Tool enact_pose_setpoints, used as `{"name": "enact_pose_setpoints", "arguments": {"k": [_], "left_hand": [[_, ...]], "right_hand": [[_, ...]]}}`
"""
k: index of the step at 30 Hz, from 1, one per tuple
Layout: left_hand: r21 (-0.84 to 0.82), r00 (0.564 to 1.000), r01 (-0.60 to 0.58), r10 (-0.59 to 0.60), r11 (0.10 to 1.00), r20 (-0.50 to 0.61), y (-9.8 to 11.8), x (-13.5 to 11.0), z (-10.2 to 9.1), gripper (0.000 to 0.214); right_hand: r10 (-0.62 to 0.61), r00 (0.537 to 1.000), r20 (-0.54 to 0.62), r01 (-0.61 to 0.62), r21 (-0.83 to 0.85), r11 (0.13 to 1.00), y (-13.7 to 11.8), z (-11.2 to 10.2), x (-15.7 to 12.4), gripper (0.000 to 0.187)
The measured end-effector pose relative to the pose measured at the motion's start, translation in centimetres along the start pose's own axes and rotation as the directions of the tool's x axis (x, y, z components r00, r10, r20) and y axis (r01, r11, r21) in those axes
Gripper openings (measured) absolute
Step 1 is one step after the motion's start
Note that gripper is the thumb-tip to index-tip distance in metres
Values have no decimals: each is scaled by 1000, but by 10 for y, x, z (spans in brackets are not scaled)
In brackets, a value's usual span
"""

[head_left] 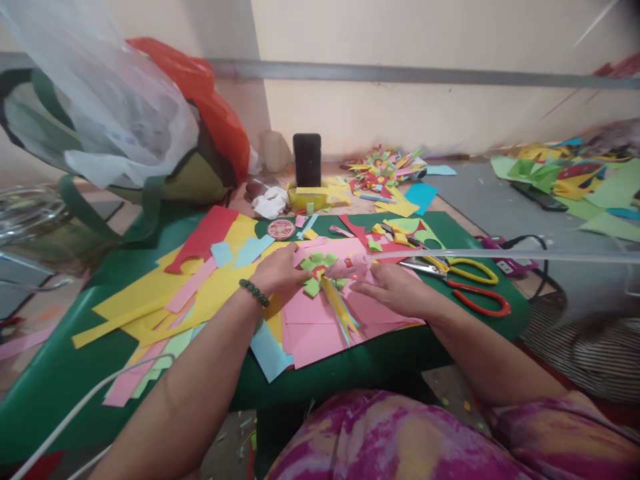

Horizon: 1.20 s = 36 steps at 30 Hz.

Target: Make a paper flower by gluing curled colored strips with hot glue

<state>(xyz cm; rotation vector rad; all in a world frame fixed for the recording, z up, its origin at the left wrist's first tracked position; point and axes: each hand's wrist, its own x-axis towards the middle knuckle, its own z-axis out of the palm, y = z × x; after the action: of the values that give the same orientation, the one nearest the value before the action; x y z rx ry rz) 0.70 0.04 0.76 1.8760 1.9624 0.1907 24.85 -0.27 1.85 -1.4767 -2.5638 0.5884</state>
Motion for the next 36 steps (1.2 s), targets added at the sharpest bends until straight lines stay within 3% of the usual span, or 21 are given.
{"name": "enact_pose_setpoints", "arguments": {"k": [9, 16, 24, 30, 36], "left_hand": [[2, 1000, 16, -16, 1000, 17, 3, -3, -3, 39], [8, 1000, 20, -20, 1000, 8, 4, -2, -2, 41], [22, 1000, 15, -16, 1000, 15, 2, -1, -1, 48], [22, 1000, 5, -6, 1000, 21, 3, -1, -2, 46], [29, 1000, 5, -6, 1000, 21, 4, -1, -2, 46]], "right_hand": [[33, 998, 47, -31, -37, 999, -4, -3, -5, 43], [-22, 1000, -8, 22, -7, 1000, -2, -1, -11, 43], [-51, 998, 45, 53, -47, 997, -1, -3, -17, 46], [-49, 997, 58, 47, 34, 998, -2, -1, -14, 43], [-26, 999, 31, 28, -80, 996, 1, -4, -15, 46]]}}
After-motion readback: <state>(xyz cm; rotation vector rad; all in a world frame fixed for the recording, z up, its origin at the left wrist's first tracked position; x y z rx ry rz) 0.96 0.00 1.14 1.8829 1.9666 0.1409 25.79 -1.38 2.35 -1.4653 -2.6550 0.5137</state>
